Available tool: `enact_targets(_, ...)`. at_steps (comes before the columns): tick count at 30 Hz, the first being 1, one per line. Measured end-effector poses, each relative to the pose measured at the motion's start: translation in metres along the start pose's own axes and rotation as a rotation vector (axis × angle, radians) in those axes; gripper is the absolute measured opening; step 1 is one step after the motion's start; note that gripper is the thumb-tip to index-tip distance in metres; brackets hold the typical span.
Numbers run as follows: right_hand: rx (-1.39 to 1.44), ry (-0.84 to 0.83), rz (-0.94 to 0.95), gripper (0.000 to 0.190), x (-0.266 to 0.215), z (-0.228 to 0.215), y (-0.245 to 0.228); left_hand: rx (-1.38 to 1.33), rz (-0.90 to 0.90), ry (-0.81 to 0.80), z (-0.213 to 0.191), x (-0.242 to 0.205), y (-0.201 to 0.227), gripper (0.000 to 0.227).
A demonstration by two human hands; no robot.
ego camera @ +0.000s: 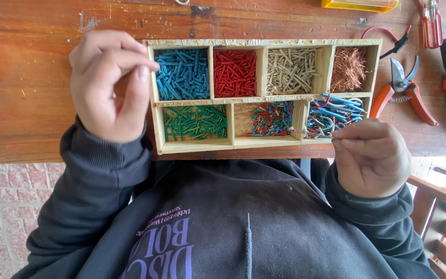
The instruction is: The person repeatedly picks small copper wire pieces from a compartmentalized wooden box and wraps them around a small metal hook using their fingers. The person also selects colored plastic pins from the box and places them into the hook assembly. The process is repeated multiple times with different wire and pin combinations.
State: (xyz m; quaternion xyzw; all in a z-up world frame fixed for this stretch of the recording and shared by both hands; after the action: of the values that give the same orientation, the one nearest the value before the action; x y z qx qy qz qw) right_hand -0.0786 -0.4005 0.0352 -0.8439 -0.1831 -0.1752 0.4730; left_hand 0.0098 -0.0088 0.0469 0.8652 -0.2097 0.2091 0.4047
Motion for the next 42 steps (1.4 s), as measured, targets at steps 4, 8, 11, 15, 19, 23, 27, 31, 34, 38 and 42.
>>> enact_targets(4, 0.018, 0.049, -0.117, 0.025, -0.005, -0.002, 0.004, 0.074, -0.042, -0.121, -0.003, 0.001, 0.035, 0.013)
enact_targets(8, 0.200, 0.047, 0.096, 0.025, -0.010, 0.005, 0.006, 0.067, 0.038, -0.242, 0.009, 0.013, 0.077, 0.009)
enact_targets(11, 0.472, 0.071, 0.376, 0.021, -0.006, 0.013, 0.001, 0.012, 0.059, -0.268, 0.025, 0.019, 0.092, 0.009)
enact_targets(15, 1.120, 0.050, 0.643, 0.013, 0.010, 0.022, -0.008, 0.006, 0.050, -0.294, 0.044, 0.021, 0.101, 0.020)
enact_targets(19, 1.270, -0.001, 0.768, 0.013, 0.011, 0.025, -0.009, -0.050, 0.059, -0.331, 0.057, 0.021, 0.107, 0.027)
enact_targets(23, 1.331, -0.026, 0.805, 0.012, 0.010, 0.027, -0.008, -0.056, 0.079, -0.306, 0.066, 0.021, 0.112, 0.020)
enact_targets(27, 1.323, -0.037, 0.774, 0.014, 0.010, 0.029, -0.006, -0.062, 0.082, -0.265, 0.069, 0.024, 0.112, 0.016)
enact_targets(31, 1.289, -0.029, 0.756, 0.015, 0.007, 0.028, -0.004, -0.064, 0.072, -0.277, 0.072, 0.025, 0.111, 0.015)
enact_targets(34, 1.241, -0.012, 0.730, 0.015, 0.007, 0.027, -0.003, -0.061, 0.080, -0.269, 0.073, 0.026, 0.112, 0.013)
enact_targets(38, 1.196, 0.017, 0.689, 0.015, 0.005, 0.025, -0.002, -0.048, 0.073, -0.267, 0.074, 0.026, 0.112, 0.015)
enact_targets(42, 1.064, 0.073, 0.628, 0.016, 0.003, 0.022, 0.000, 0.036, 0.082, -0.265, 0.077, 0.022, 0.108, 0.019)
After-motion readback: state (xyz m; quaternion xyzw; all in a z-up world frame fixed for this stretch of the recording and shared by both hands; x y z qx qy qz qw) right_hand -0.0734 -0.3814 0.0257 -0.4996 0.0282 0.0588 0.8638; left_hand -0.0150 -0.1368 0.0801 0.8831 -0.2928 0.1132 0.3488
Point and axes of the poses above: each hand's wrist, its own x-axis towards the middle knuckle, its own z-axis out of the palm, y = z × x, the point moved 3 cm from there along x, towards the middle knuckle, and after that the axes turned 4 degrees about x, right-handed, at the moved point
